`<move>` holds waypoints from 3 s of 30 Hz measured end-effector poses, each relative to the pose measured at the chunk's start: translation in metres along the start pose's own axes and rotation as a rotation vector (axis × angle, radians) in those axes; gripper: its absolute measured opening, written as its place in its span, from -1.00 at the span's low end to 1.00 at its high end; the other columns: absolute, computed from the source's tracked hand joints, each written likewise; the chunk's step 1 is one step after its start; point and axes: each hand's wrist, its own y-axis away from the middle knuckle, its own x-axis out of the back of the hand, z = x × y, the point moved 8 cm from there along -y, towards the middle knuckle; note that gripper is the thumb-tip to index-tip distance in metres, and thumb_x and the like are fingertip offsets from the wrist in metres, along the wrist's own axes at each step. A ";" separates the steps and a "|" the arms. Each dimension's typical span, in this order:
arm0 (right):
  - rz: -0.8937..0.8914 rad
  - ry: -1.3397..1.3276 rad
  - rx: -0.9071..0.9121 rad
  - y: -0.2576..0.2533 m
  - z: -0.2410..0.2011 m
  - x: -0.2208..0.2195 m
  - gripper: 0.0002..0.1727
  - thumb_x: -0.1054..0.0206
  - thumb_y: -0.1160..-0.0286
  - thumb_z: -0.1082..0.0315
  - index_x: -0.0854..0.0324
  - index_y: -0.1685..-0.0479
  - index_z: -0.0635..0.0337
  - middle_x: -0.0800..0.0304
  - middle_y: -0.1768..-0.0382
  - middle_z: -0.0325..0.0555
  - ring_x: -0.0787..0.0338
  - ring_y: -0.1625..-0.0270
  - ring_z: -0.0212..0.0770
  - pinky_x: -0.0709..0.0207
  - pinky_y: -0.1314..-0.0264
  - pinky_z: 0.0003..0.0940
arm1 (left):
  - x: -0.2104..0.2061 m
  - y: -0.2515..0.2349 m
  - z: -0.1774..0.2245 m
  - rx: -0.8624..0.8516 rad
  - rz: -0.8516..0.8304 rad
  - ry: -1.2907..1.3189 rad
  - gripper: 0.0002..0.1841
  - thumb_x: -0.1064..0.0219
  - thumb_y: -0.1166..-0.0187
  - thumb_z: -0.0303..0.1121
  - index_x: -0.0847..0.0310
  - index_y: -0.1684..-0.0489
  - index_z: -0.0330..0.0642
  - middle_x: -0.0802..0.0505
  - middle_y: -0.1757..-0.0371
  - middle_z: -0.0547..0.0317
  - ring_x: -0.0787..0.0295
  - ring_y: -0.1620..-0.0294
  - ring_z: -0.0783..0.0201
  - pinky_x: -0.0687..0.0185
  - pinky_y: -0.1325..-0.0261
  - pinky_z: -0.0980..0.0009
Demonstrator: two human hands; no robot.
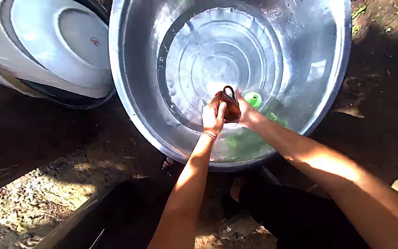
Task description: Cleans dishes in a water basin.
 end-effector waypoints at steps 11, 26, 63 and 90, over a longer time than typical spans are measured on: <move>0.328 0.588 0.624 -0.068 -0.149 0.031 -0.55 -0.23 -0.76 0.15 -0.56 -0.25 0.46 -0.68 -0.18 0.33 -0.68 -0.27 0.11 -0.47 -0.39 0.10 | 0.034 -0.103 -0.077 0.300 0.547 0.637 -0.57 0.20 -0.91 -0.36 -0.38 -0.51 -0.44 -0.70 -0.30 -0.11 -0.64 -0.19 0.33 -0.57 -0.29 0.43; -0.081 0.146 0.650 -0.049 -0.159 -0.001 -0.43 0.18 -0.87 -0.06 -0.51 -0.40 0.18 -0.74 -0.11 -0.09 -0.76 -0.11 -0.28 -0.66 -0.22 -0.25 | -0.040 -0.115 0.060 -0.343 -0.333 -0.221 -0.51 -0.05 -0.82 -0.29 -0.50 -0.34 -0.70 -0.73 -0.33 -0.49 -0.61 -0.54 -0.16 -0.37 -0.67 0.01; 0.049 -0.070 0.317 -0.090 -0.142 0.003 -0.33 0.29 -0.88 -0.15 -0.39 -0.55 0.18 -0.68 -0.25 0.10 -0.72 -0.21 -0.05 -0.64 -0.21 -0.03 | -0.035 -0.135 0.014 0.000 0.069 0.082 -0.49 0.12 -0.89 -0.26 -0.53 -0.33 -0.63 -0.76 -0.25 -0.44 -0.65 -0.44 -0.13 -0.26 -0.69 0.00; 0.086 0.275 0.759 -0.078 -0.131 0.043 -0.27 -0.28 -0.69 0.10 -0.17 -0.73 0.30 -0.42 -0.58 0.30 -0.52 -0.58 0.00 -0.42 -0.63 -0.09 | -0.036 -0.122 -0.050 0.358 0.351 0.794 -0.46 0.38 -0.93 -0.16 -0.34 -0.51 -0.38 -0.70 -0.32 -0.06 -0.67 -0.21 0.26 -0.58 -0.28 0.33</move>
